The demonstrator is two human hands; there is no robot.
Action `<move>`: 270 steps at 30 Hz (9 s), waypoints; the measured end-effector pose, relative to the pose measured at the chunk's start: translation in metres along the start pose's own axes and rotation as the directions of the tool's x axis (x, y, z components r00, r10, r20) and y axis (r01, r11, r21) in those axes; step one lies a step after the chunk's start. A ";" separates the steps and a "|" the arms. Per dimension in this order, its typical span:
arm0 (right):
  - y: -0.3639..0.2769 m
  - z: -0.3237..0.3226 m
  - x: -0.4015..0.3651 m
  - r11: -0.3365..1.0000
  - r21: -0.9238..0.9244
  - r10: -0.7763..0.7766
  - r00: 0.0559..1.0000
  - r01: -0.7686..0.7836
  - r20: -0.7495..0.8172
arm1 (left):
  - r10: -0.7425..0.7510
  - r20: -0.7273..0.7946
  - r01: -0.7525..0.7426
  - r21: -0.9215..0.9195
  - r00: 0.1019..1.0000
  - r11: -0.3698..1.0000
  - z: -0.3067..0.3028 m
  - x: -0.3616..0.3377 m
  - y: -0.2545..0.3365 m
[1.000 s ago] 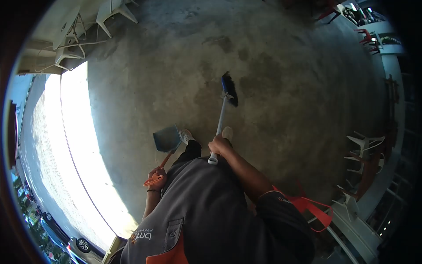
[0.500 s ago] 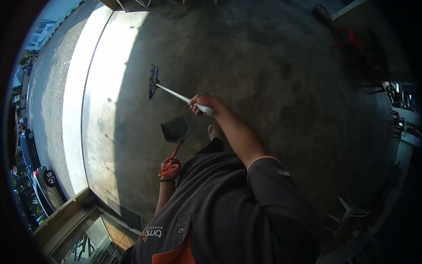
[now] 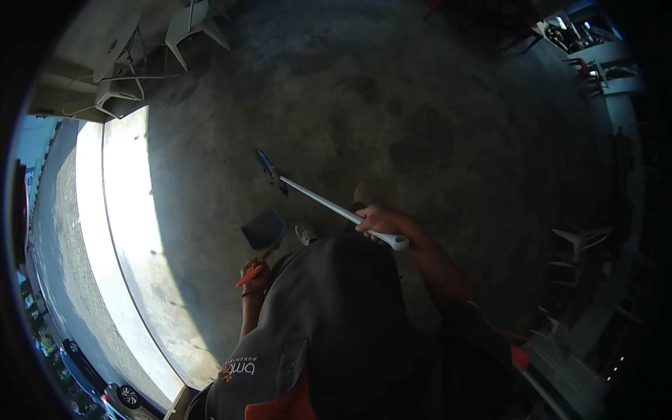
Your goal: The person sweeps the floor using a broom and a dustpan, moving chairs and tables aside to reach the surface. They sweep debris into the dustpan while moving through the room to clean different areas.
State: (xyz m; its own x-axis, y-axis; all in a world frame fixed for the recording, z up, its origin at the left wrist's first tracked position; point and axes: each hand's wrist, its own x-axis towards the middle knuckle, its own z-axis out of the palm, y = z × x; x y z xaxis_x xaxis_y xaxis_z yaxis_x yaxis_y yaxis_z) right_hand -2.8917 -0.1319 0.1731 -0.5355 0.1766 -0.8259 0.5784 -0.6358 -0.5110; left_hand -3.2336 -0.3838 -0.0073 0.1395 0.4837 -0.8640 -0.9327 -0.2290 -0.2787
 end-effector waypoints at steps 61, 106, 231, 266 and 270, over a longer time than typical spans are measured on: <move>-0.266 0.020 0.204 0.999 -0.034 0.012 0.955 -0.002 0.296 | 0.323 0.054 -0.328 0.151 0.945 0.933 0.119 -0.005 0.043; -0.182 -0.265 0.257 0.989 -0.034 0.093 0.798 -0.141 -0.596 | -0.224 -0.047 0.229 0.270 0.973 0.935 0.404 0.153 -0.078; -0.506 -0.759 0.310 0.755 -0.420 0.006 0.645 -0.504 -0.764 | -0.158 0.109 0.141 0.155 0.981 0.978 0.845 0.306 -0.034; -0.842 -0.122 0.562 0.945 -0.311 0.255 0.820 -0.099 0.513 | 0.323 -0.013 -0.305 -0.365 0.946 0.880 0.697 0.246 0.252; -0.835 -0.185 0.492 0.956 -0.281 0.198 0.896 -0.087 0.396 | 0.264 -0.049 -0.265 -0.330 0.963 0.906 0.718 0.274 0.261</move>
State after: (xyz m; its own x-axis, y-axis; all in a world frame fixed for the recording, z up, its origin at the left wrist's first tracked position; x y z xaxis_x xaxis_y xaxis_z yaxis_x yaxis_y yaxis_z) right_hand -3.5241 0.6246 0.1493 -0.6094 -0.2655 -0.7471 0.7723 -0.4121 -0.4835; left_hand -3.6778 0.2948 -0.0156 -0.0955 0.3647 -0.9262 -0.7723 -0.6142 -0.1622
